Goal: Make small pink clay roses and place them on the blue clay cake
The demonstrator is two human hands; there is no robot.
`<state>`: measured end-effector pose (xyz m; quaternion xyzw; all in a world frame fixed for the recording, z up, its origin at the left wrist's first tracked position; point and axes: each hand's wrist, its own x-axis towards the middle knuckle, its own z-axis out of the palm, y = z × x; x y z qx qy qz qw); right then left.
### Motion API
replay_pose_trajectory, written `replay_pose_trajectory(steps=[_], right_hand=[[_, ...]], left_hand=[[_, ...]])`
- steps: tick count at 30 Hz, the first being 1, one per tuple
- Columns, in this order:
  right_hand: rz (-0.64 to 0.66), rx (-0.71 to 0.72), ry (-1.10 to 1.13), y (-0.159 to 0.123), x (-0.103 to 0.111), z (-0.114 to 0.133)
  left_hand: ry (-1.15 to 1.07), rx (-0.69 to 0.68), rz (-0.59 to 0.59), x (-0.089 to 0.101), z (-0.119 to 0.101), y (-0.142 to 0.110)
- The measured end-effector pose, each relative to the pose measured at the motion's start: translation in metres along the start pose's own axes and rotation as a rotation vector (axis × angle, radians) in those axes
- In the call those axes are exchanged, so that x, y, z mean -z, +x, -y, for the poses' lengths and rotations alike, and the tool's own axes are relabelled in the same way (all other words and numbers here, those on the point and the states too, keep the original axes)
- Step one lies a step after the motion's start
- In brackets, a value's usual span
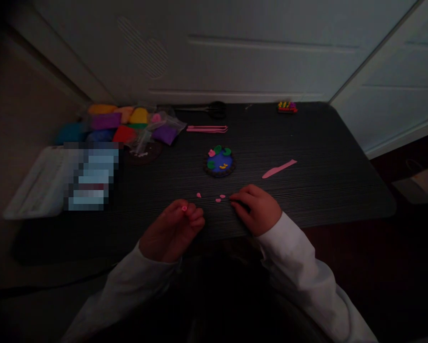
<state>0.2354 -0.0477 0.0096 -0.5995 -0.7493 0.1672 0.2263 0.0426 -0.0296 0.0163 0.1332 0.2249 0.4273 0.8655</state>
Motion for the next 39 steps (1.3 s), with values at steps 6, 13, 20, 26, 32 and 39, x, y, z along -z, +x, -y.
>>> replay_pose_trajectory(steps=[6,13,20,26,32,39], right_hand=[[0.002,0.019,0.026,0.002,0.003,0.0],[-0.054,-0.15,0.082,-0.002,0.004,0.009],[-0.097,-0.194,0.324,-0.006,0.006,0.019],[-0.111,-0.243,0.662,-0.011,0.014,0.034],[-0.09,-0.141,0.737,-0.009,0.02,0.047],[-0.072,-0.092,0.644,-0.011,0.02,0.049]], left_hand=[[0.03,0.002,-0.005,0.001,-0.001,0.0],[0.068,-0.002,-0.018,0.002,0.0,0.001],[0.172,-0.008,-0.096,0.0,0.002,0.001],[0.27,-0.003,-0.127,-0.01,0.006,-0.001],[0.342,0.024,-0.048,-0.014,0.01,-0.004],[0.363,0.023,-0.047,-0.014,0.009,-0.006]])
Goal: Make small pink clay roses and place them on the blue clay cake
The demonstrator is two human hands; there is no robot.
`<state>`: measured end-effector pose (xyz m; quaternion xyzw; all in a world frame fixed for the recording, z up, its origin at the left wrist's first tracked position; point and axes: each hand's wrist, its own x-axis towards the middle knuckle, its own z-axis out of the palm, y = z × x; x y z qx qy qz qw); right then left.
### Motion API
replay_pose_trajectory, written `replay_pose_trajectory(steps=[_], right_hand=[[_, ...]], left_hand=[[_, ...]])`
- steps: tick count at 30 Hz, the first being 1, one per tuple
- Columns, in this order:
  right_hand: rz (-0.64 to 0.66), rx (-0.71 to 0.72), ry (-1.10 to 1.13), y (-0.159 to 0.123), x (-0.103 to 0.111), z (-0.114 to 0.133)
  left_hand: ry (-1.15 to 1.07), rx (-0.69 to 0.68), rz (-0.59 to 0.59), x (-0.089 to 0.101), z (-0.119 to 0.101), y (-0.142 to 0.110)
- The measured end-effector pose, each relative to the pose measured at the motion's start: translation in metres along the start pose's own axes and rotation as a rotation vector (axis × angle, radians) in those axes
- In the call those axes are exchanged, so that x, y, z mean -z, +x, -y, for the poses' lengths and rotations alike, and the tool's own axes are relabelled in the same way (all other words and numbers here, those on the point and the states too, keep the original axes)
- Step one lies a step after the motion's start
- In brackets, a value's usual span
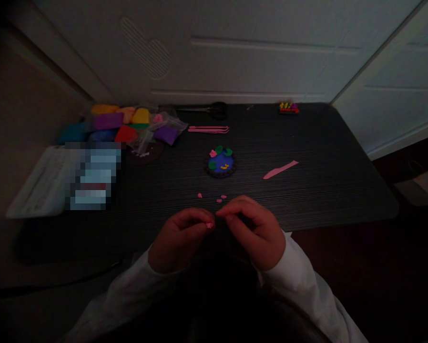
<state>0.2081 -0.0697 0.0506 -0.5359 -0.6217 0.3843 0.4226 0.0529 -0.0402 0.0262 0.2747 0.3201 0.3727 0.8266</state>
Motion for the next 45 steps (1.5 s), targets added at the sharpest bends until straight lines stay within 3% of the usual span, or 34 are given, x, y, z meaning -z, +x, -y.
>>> replay_pose_trajectory(steps=[10,16,31,40,45], right_hand=[[-0.017,-0.011,-0.032,-0.007,-0.003,0.004],[-0.008,0.078,-0.102,-0.006,0.001,0.01],[-0.012,0.131,-0.123,-0.012,0.001,0.015],[-0.003,0.161,-0.13,-0.012,0.001,0.02],[0.015,0.19,-0.11,-0.011,0.001,0.02]], left_hand=[[0.037,-0.027,0.109,0.001,-0.002,-0.003],[0.045,-0.055,0.096,0.0,-0.002,-0.003],[0.101,-0.02,0.135,-0.001,-0.004,-0.005],[0.226,-0.119,0.148,-0.001,-0.005,-0.008],[0.163,-0.071,0.153,0.0,-0.003,-0.009]])
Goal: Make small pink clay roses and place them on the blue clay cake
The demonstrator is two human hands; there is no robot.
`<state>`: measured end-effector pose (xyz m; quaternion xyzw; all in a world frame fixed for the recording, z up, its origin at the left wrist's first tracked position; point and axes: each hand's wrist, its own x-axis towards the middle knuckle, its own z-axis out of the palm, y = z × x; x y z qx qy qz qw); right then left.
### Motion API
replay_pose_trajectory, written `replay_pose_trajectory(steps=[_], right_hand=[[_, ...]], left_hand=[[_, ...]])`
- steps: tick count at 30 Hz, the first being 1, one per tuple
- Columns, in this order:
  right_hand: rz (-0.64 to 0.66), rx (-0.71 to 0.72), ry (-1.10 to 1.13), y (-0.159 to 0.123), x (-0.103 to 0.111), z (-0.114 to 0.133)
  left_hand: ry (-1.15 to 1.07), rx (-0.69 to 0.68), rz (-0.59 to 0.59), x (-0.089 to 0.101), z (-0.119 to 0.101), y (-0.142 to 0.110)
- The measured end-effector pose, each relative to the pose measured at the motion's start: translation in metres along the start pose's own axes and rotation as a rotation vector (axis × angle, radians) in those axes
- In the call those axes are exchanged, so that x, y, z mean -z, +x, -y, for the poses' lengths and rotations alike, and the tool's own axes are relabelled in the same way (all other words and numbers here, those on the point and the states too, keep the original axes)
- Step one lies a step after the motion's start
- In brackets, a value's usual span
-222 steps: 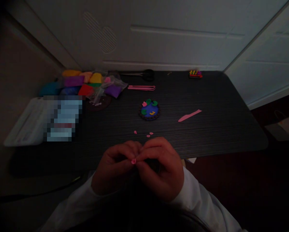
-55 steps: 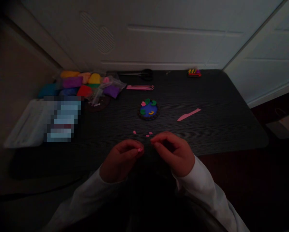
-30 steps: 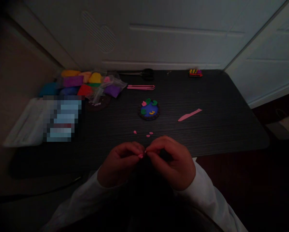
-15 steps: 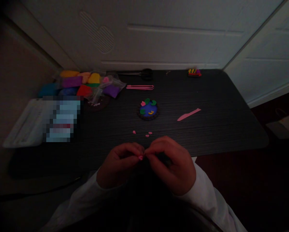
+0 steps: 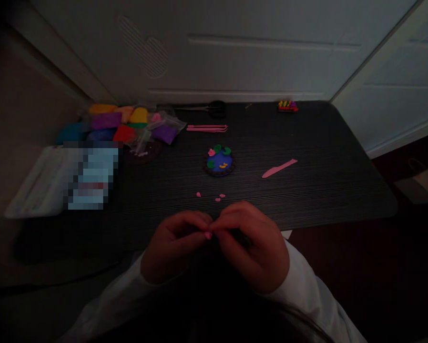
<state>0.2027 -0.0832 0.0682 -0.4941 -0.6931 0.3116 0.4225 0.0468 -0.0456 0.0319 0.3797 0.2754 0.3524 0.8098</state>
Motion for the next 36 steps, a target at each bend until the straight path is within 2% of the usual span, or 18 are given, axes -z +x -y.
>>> replay_pose_trajectory(steps=[9,16,22,28,32,36], right_hand=[[-0.041,-0.059,0.093,-0.003,-0.003,-0.002],[-0.047,-0.074,0.029,0.0,-0.003,-0.005],[-0.07,-0.122,0.06,0.0,-0.004,-0.007],[-0.076,-0.087,0.094,0.001,-0.001,-0.001],[-0.087,-0.039,0.073,-0.005,0.002,0.011],[-0.085,0.069,0.019,-0.015,0.008,0.031]], left_hand=[[-0.012,-0.025,-0.033,-0.001,-0.003,0.001],[-0.161,0.05,-0.075,-0.002,-0.001,0.002],[-0.31,0.074,-0.114,-0.007,-0.004,0.002],[-0.427,0.146,-0.065,-0.009,-0.007,-0.003],[-0.5,0.124,0.013,-0.017,-0.012,-0.012],[-0.545,0.088,0.062,-0.03,-0.017,-0.026]])
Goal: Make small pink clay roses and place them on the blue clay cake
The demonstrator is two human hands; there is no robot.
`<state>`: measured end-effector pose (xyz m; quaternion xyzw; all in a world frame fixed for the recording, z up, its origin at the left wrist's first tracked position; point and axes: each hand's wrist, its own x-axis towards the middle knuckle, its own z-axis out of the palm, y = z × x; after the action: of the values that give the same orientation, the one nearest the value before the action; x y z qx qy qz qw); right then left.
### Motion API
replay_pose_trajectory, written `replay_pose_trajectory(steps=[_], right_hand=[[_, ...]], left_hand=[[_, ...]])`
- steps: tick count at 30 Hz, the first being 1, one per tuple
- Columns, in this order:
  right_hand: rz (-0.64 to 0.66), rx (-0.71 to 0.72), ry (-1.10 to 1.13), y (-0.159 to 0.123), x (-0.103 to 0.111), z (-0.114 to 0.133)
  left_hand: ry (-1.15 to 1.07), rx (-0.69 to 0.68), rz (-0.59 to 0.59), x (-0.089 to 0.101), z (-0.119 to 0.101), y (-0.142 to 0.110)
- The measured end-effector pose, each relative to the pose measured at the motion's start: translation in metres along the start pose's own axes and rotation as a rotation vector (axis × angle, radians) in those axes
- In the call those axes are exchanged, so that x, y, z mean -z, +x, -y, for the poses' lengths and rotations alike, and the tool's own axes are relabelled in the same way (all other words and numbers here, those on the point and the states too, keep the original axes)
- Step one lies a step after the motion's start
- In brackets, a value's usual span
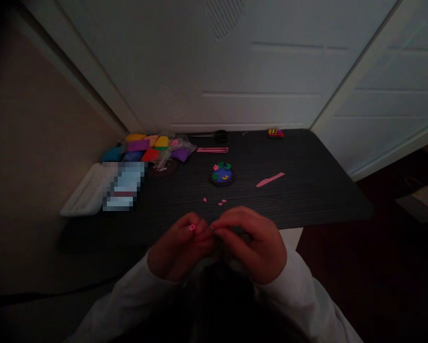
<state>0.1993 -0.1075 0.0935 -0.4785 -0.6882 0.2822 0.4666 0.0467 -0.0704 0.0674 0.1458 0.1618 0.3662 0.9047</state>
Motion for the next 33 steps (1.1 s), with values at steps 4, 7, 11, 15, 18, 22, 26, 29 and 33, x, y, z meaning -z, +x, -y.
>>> replay_pose_trajectory(steps=[4,7,11,15,18,22,26,29,33], right_hand=[[0.043,0.141,-0.024,-0.006,0.007,0.023],[0.082,0.235,-0.035,-0.006,0.01,0.036],[0.1,0.26,-0.039,-0.005,0.008,0.043],[0.114,0.235,-0.045,-0.004,0.003,0.041],[0.131,0.249,-0.072,-0.004,0.002,0.042],[0.146,0.274,-0.138,-0.004,0.005,0.047],[0.13,0.289,-0.177,-0.006,0.005,0.047],[0.122,0.284,-0.192,-0.007,0.005,0.044],[0.116,0.273,-0.21,-0.007,0.005,0.042]], left_hand=[[0.001,-0.018,0.022,-0.013,0.004,-0.014],[0.002,-0.004,0.049,-0.019,0.006,-0.022],[0.002,0.002,0.059,-0.022,0.007,-0.026],[0.014,-0.003,0.062,-0.024,0.006,-0.026],[0.031,0.004,0.073,-0.024,0.005,-0.027],[0.051,0.015,0.067,-0.022,0.005,-0.029],[0.051,0.027,0.069,-0.02,0.008,-0.03],[0.048,0.028,0.051,-0.02,0.009,-0.03],[0.043,0.041,0.036,-0.022,0.009,-0.029]])
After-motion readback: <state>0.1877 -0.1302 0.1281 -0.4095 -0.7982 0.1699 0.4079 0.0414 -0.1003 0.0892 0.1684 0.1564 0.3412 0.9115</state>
